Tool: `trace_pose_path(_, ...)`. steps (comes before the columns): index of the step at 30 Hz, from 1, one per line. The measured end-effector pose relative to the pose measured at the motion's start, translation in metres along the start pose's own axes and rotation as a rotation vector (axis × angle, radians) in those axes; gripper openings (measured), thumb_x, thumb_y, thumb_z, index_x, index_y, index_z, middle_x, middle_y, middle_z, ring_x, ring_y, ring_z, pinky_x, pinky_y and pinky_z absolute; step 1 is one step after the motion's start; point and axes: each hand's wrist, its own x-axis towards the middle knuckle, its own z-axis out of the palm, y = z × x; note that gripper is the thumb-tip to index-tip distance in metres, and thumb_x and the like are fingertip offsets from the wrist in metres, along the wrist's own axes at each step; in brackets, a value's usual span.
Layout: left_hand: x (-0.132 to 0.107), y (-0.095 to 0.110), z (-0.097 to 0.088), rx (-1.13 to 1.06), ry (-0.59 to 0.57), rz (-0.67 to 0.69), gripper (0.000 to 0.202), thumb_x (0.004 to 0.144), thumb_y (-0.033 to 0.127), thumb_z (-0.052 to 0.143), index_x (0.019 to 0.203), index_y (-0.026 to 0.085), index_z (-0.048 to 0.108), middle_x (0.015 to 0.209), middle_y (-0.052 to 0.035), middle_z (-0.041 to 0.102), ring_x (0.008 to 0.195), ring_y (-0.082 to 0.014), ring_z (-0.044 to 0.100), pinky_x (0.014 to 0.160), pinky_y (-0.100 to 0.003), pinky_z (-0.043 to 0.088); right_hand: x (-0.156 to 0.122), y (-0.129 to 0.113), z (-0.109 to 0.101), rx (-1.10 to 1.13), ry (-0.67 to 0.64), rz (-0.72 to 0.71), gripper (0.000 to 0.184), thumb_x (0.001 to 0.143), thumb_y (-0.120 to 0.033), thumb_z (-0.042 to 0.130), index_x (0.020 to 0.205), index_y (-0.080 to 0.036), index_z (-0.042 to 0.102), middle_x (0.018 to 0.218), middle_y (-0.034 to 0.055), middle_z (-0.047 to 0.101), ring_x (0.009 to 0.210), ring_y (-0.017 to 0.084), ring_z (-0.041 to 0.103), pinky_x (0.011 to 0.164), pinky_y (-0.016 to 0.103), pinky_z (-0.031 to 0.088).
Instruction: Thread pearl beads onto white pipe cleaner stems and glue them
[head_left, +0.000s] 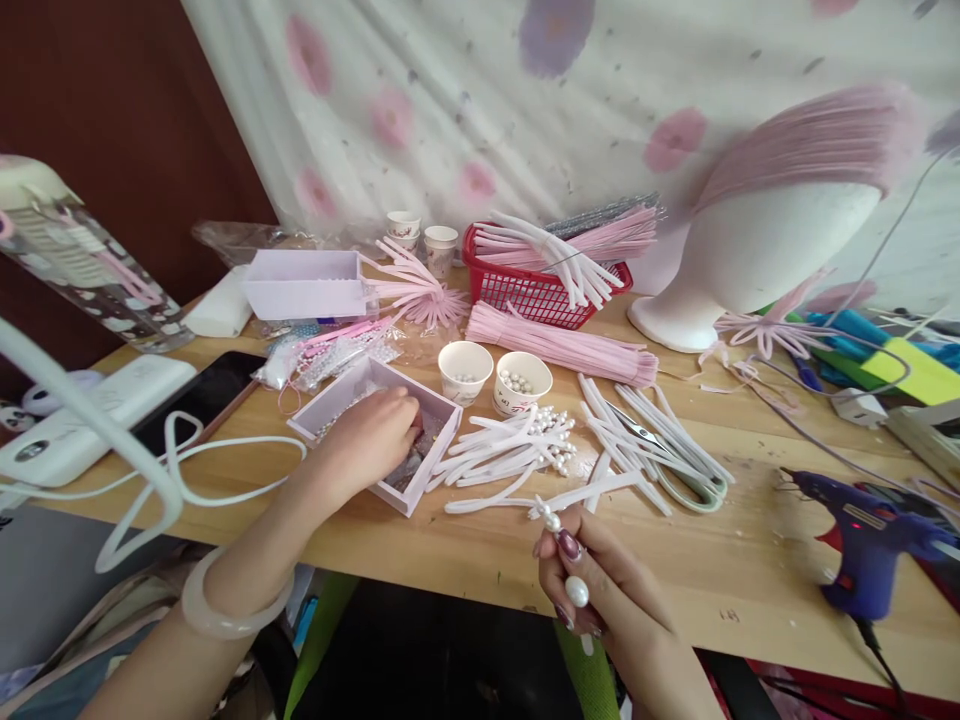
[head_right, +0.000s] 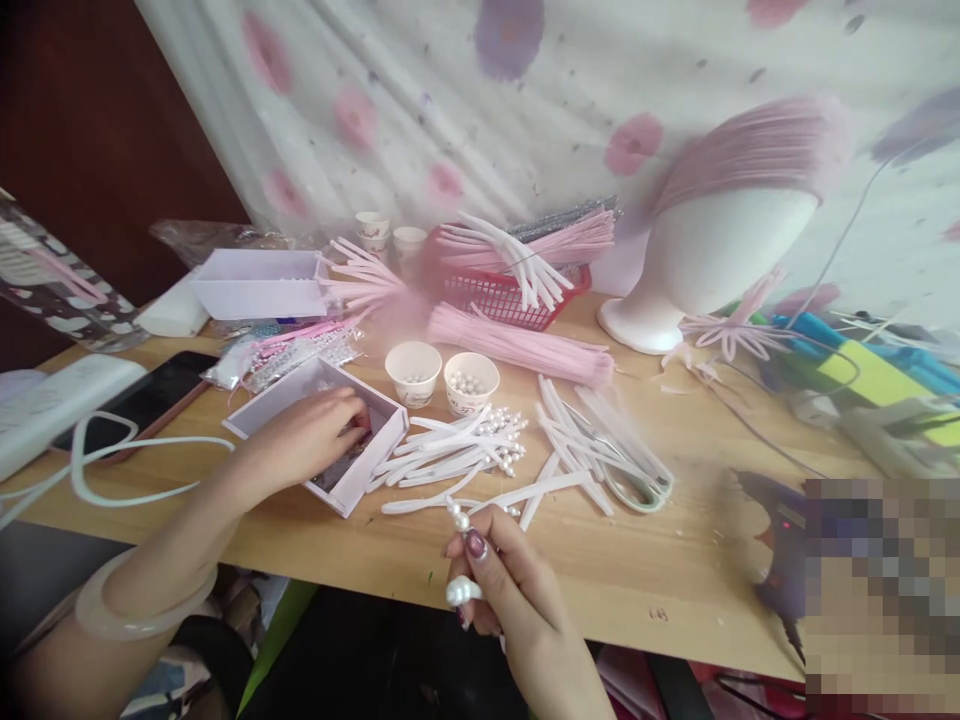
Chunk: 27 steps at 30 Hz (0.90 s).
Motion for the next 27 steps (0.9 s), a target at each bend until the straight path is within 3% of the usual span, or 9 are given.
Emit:
trace_pose_path(3, -0.017, 0.012, -0.011, -0.096, 0.034, -0.059, 0.012, 0.094, 0.029, 0.052, 0.085, 0.024, 0.058, 0.08, -0.0014, 0.06, 0.071, -0.0217, 0.054, 0.068, -0.033, 0.04, 0.008, 0.004, 0.003, 0.117, 0.004, -0.023, 0.042, 0.096, -0.058, 0.067, 0.087, -0.018, 0.067, 0.054, -0.0072, 0.041, 0.047, 0.009, 0.026, 0.048, 0.025, 0.022)
trace_pose_path(4, -0.025, 0.018, -0.012, -0.245, 0.05, -0.11, 0.013, 0.097, 0.034, 0.052, 0.091, 0.025, 0.057, 0.077, 0.0012, 0.057, 0.067, -0.0194, 0.051, 0.065, -0.031, 0.039, 0.009, 0.006, 0.004, 0.149, -0.018, -0.039, 0.041, 0.096, -0.057, 0.067, 0.086, -0.018, 0.067, 0.052, -0.0082, 0.04, 0.046, 0.008, 0.023, 0.046, 0.024, 0.02)
trace_pose_path(6, -0.042, 0.03, -0.009, -0.687, -0.031, -0.164, 0.017, 0.102, 0.037, 0.047, 0.091, 0.025, 0.053, 0.076, 0.0032, 0.057, 0.063, -0.0146, 0.049, 0.061, -0.027, 0.04, 0.011, 0.008, 0.007, 0.216, -0.073, -0.071, 0.038, 0.097, -0.054, 0.067, 0.085, -0.018, 0.067, 0.049, -0.0098, 0.037, 0.042, 0.007, 0.02, 0.043, 0.023, 0.018)
trace_pose_path(9, -0.057, 0.049, 0.012, -1.265, -0.29, -0.244, 0.023, 0.103, 0.034, 0.045, 0.083, 0.024, 0.049, 0.06, 0.0081, 0.045, 0.046, -0.0084, 0.03, 0.047, -0.019, 0.031, 0.006, 0.007, 0.013, 0.356, -0.152, -0.069, 0.036, 0.097, -0.051, 0.068, 0.082, -0.019, 0.067, 0.044, -0.0121, 0.031, 0.036, 0.005, 0.017, 0.04, 0.021, 0.018)
trace_pose_path(13, -0.06, 0.065, 0.046, -1.638, -0.395, -0.256, 0.034, 0.105, 0.035, 0.043, 0.074, 0.022, 0.045, 0.048, 0.0121, 0.032, 0.038, -0.0052, 0.011, 0.038, -0.014, 0.019, -0.009, -0.003, 0.022, 0.474, -0.15, 0.036, 0.035, 0.096, -0.05, 0.07, 0.082, -0.019, 0.067, 0.042, -0.0121, 0.033, 0.035, 0.004, 0.017, 0.04, 0.02, 0.018)
trace_pose_path(17, -0.06, 0.068, 0.065, -1.797, -0.466, -0.159, 0.039, 0.105, 0.045, 0.051, 0.073, 0.022, 0.049, 0.043, 0.0122, 0.033, 0.034, -0.0045, 0.015, 0.037, -0.013, 0.02, -0.015, -0.008, 0.029, 0.515, -0.12, 0.091, 0.032, 0.097, -0.048, 0.071, 0.085, -0.019, 0.068, 0.044, -0.012, 0.036, 0.035, 0.004, 0.018, 0.039, 0.018, 0.019)
trace_pose_path(22, -0.064, 0.07, 0.071, -1.796, -0.496, -0.138, 0.043, 0.103, 0.047, 0.058, 0.07, 0.019, 0.052, 0.041, 0.0109, 0.038, 0.033, -0.0032, 0.022, 0.039, -0.013, 0.024, -0.013, -0.007, 0.03, 0.529, -0.088, 0.084, 0.033, 0.096, -0.046, 0.071, 0.077, -0.019, 0.065, 0.041, -0.0108, 0.039, 0.034, 0.004, 0.02, 0.039, 0.02, 0.014)
trace_pose_path(25, -0.065, 0.073, 0.071, -1.769, -0.43, -0.161, 0.043, 0.1, 0.048, 0.063, 0.07, 0.019, 0.054, 0.042, 0.0104, 0.04, 0.034, -0.0033, 0.024, 0.039, -0.014, 0.027, -0.014, -0.008, 0.031, 0.483, -0.024, 0.075, 0.037, 0.094, -0.046, 0.073, 0.071, -0.02, 0.063, 0.038, -0.0103, 0.038, 0.034, 0.005, 0.021, 0.039, 0.022, 0.013)
trace_pose_path(27, -0.066, 0.075, 0.071, -1.708, -0.307, -0.203, 0.04, 0.097, 0.048, 0.067, 0.072, 0.018, 0.059, 0.048, 0.0083, 0.048, 0.037, -0.0039, 0.033, 0.04, -0.014, 0.031, -0.015, -0.009, 0.032, 0.451, 0.025, 0.066, 0.038, 0.093, -0.048, 0.074, 0.07, -0.02, 0.062, 0.038, -0.0099, 0.039, 0.034, 0.005, 0.022, 0.04, 0.021, 0.014)
